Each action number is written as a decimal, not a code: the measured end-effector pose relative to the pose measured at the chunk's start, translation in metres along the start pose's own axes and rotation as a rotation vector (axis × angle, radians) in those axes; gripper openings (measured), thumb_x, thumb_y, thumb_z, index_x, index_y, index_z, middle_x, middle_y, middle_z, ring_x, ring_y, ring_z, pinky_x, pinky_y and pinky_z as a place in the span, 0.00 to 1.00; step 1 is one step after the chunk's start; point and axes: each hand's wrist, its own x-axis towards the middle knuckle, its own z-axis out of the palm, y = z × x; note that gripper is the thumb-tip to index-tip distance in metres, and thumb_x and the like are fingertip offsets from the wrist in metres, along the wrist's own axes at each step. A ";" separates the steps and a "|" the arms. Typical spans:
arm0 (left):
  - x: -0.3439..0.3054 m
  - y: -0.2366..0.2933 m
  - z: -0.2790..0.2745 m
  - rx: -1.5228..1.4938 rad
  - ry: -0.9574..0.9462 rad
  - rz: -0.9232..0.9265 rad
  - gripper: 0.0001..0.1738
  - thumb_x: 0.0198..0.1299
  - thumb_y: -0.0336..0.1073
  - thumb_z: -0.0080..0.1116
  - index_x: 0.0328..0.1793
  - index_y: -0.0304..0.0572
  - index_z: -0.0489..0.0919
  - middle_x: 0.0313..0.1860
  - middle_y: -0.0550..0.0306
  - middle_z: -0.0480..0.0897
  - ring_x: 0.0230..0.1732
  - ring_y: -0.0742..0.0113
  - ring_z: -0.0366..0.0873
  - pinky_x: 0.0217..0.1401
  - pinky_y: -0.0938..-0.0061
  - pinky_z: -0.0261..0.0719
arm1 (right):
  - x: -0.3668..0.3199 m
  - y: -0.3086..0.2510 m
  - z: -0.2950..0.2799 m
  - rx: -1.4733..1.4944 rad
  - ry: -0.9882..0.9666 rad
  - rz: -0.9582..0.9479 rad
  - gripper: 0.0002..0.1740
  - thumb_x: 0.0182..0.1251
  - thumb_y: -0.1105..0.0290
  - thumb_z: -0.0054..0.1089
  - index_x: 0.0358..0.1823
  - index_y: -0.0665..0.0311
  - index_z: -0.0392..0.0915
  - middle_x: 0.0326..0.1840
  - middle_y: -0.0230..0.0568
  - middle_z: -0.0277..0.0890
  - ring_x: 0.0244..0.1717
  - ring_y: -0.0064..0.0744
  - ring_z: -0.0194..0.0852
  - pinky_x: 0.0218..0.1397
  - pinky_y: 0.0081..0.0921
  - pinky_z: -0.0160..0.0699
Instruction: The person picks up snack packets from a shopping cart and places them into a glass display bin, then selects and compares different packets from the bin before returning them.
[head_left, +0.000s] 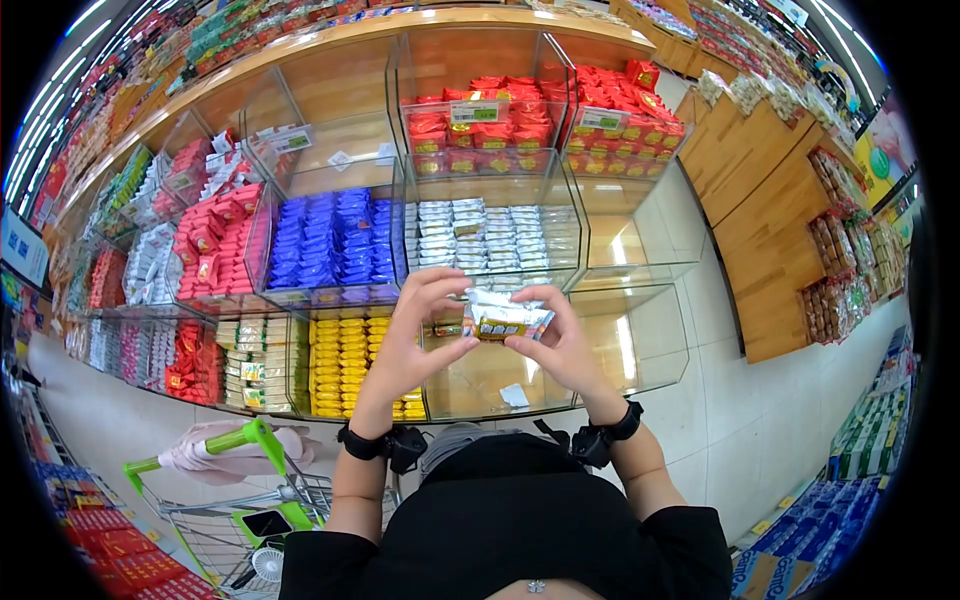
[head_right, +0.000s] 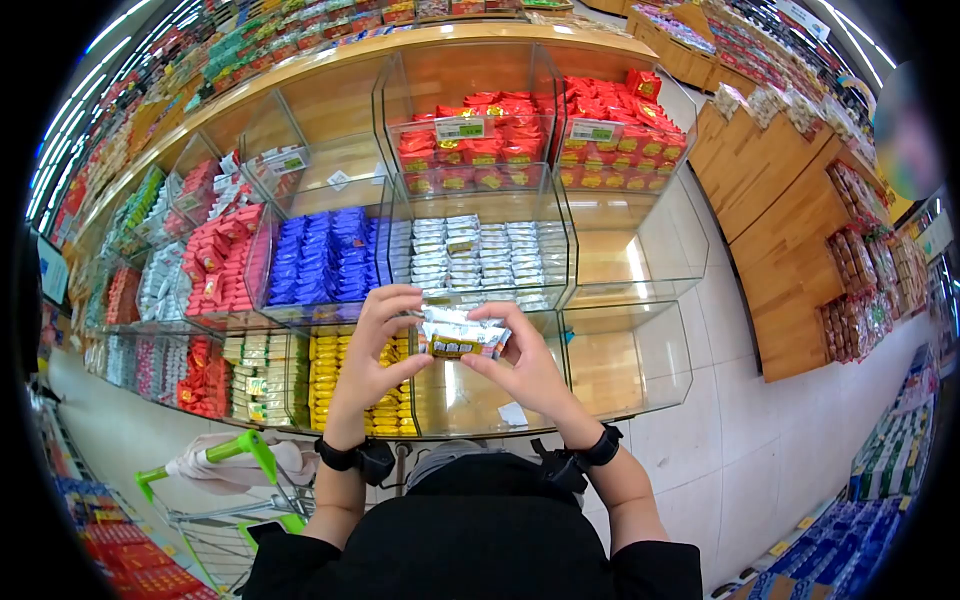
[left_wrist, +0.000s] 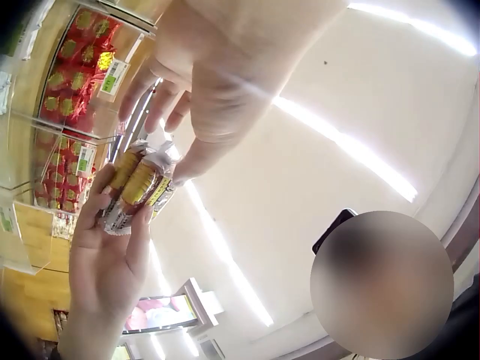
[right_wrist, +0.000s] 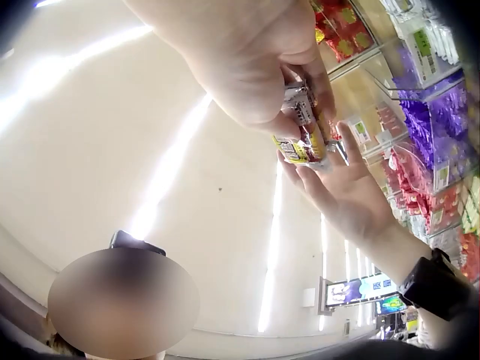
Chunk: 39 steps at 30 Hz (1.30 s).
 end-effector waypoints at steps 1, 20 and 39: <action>0.006 0.003 -0.002 0.043 -0.045 0.017 0.30 0.42 0.27 0.63 0.55 0.43 0.66 0.55 0.53 0.62 0.56 0.66 0.63 0.55 0.71 0.66 | 0.004 -0.003 -0.002 0.000 0.003 -0.001 0.24 0.52 0.79 0.60 0.51 0.62 0.62 0.49 0.35 0.62 0.51 0.24 0.64 0.52 0.22 0.65; 0.182 0.060 -0.050 0.277 -0.204 0.319 0.23 0.47 0.26 0.56 0.53 0.41 0.70 0.48 0.60 0.73 0.47 0.74 0.70 0.49 0.77 0.70 | 0.144 -0.143 -0.040 -0.653 -0.096 -0.515 0.25 0.52 0.72 0.61 0.52 0.62 0.64 0.45 0.34 0.68 0.45 0.22 0.68 0.45 0.18 0.71; 0.235 -0.108 -0.061 0.548 -0.381 -0.191 0.25 0.36 0.33 0.63 0.45 0.37 0.74 0.36 0.53 0.78 0.38 0.66 0.74 0.43 0.74 0.72 | 0.248 -0.017 -0.100 -1.032 -0.214 -0.009 0.26 0.38 0.66 0.69 0.42 0.67 0.73 0.36 0.45 0.76 0.39 0.35 0.74 0.44 0.26 0.71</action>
